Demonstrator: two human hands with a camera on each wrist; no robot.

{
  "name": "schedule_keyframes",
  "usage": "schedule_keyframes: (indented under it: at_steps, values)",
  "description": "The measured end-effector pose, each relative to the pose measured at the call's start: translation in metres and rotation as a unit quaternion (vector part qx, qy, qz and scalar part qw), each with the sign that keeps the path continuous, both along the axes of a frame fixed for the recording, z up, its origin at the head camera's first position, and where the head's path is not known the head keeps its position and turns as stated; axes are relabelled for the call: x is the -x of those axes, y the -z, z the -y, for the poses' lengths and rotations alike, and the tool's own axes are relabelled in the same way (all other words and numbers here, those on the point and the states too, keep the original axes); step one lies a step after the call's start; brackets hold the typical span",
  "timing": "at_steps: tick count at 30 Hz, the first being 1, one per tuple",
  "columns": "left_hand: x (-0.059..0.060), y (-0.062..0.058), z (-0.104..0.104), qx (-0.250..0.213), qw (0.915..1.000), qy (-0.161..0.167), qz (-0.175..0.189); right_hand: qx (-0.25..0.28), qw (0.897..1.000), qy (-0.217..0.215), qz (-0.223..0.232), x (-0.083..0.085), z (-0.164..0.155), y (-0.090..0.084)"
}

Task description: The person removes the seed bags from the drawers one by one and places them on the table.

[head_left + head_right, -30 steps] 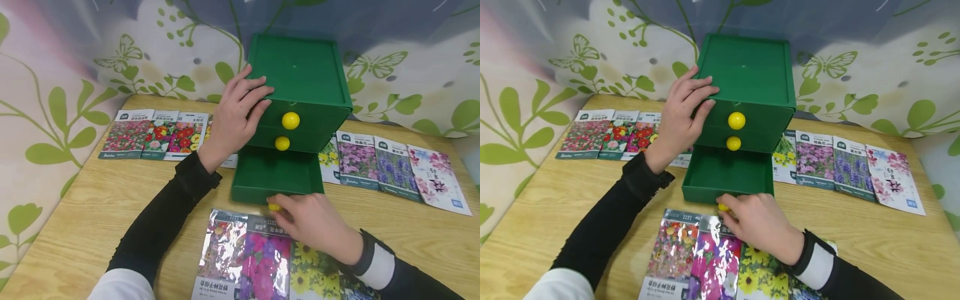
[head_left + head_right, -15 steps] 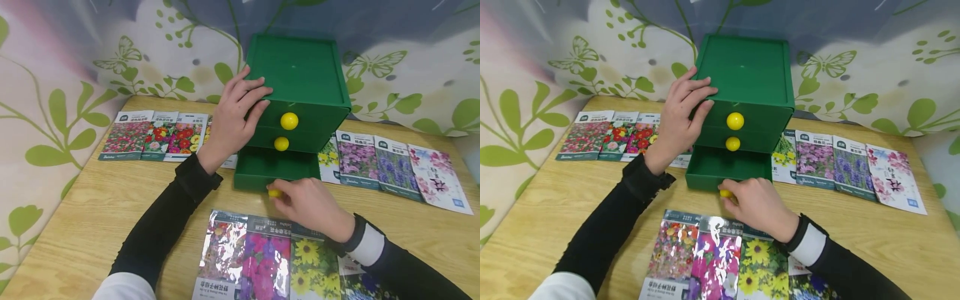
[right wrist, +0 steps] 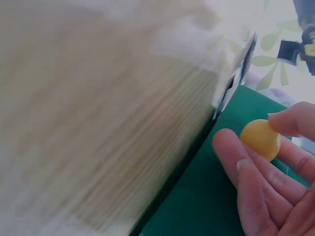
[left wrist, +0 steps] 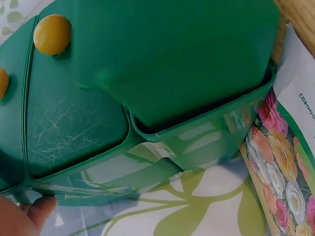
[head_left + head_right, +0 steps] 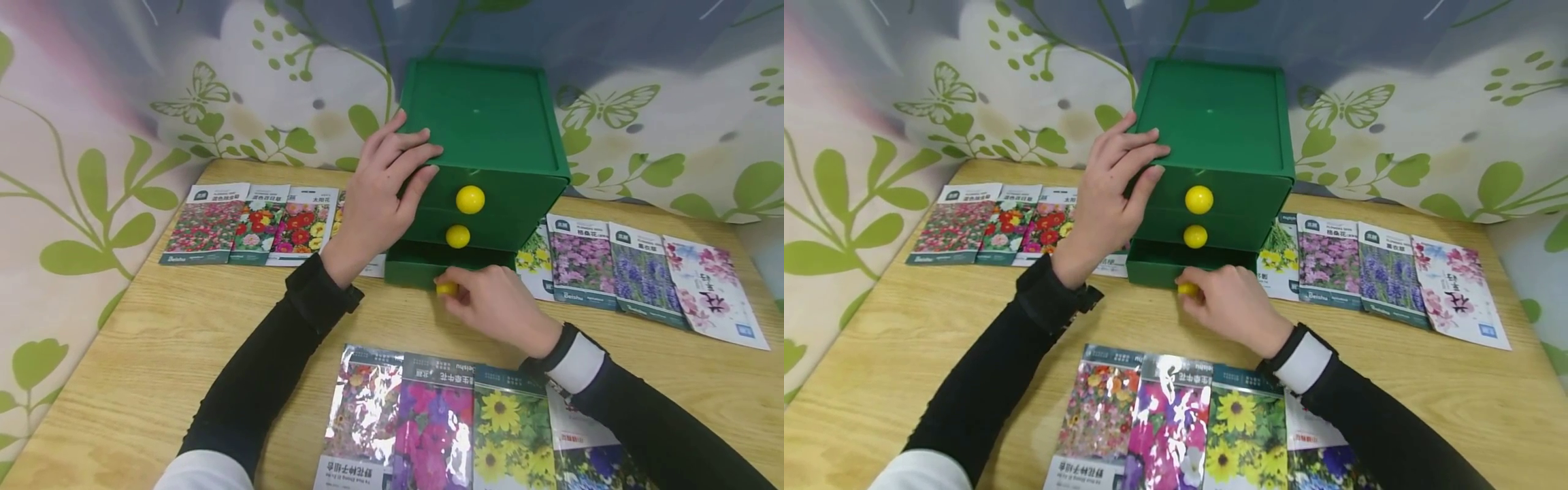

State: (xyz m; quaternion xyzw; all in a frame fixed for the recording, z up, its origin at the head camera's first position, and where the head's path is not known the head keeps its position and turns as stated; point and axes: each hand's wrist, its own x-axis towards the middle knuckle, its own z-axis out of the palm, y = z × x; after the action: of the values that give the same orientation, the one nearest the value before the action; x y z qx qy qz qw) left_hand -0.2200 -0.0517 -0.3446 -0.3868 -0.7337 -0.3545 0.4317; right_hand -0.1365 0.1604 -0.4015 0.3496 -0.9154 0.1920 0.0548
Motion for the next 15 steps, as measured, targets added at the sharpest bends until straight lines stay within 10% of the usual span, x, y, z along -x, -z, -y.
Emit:
schedule_keyframes:
  at_steps: [15]
  values:
    - [-0.002, -0.001, -0.002, -0.008, 0.9999, -0.004, 0.005, 0.008, 1.000, 0.026, 0.014, 0.019, 0.001, 0.004]
